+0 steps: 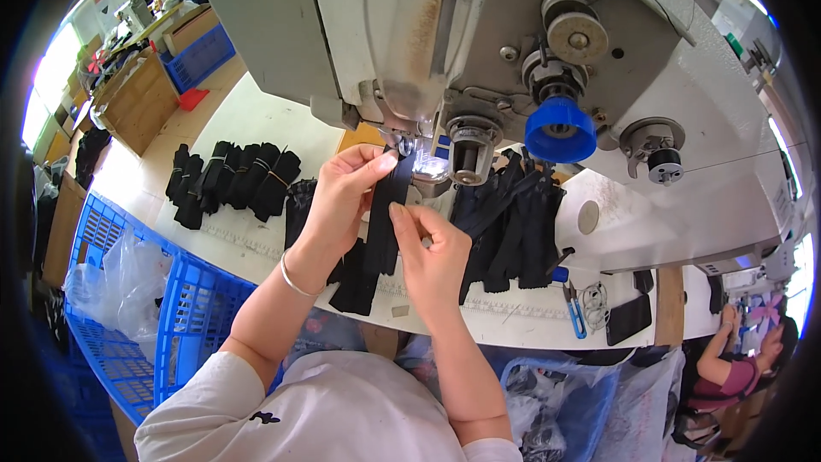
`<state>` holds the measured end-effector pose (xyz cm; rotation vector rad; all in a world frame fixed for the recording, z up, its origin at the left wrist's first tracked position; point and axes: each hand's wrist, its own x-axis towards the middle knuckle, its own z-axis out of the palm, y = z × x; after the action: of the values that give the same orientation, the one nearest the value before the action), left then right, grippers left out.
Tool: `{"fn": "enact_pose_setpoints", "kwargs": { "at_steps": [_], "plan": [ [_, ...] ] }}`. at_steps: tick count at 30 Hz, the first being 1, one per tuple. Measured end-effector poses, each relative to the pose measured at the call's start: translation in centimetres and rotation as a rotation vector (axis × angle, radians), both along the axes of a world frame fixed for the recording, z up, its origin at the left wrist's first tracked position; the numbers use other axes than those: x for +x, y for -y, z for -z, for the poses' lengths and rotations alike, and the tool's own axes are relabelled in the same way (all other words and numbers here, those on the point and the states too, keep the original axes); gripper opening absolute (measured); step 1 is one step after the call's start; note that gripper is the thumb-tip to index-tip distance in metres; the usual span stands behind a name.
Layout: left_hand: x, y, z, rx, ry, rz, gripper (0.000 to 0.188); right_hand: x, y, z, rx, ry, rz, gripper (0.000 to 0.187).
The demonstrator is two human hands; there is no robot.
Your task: The recorder uses an industrial sewing machine to stitch components onto black zippers in an industrial setting.
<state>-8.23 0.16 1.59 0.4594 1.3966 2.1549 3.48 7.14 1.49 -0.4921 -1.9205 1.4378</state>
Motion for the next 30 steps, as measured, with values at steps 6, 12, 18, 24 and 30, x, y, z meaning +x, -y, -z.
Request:
{"fn": "enact_pose_setpoints", "kwargs": {
  "at_steps": [6, 12, 18, 24, 30],
  "plan": [
    [-1.6, -1.7, -1.9, 0.01, 0.053, -0.057, 0.008, -2.1, -1.3, -0.4, 0.067, -0.038, 0.063, 0.021],
    [-4.5, -4.3, -0.5, 0.085, -0.012, -0.132, 0.018, 0.1, -0.4, 1.3, 0.059, 0.057, 0.035, 0.017],
    [-5.1, -4.5, -1.3, 0.076, 0.009, -0.126, 0.021, 2.3, -5.6, 4.5, 0.278, 0.08, 0.213, 0.012],
    [-5.8, -0.2, -2.6, 0.136, -0.126, -0.032, 0.015, 1.1, -12.4, 4.6, 0.726, 0.54, 0.467, 0.044],
    [-2.7, 9.5, 3.0, -0.35, -0.359, -0.242, 0.016, 0.5, -12.5, 5.1, 0.878, 0.463, 0.597, 0.026]
  ]
}}
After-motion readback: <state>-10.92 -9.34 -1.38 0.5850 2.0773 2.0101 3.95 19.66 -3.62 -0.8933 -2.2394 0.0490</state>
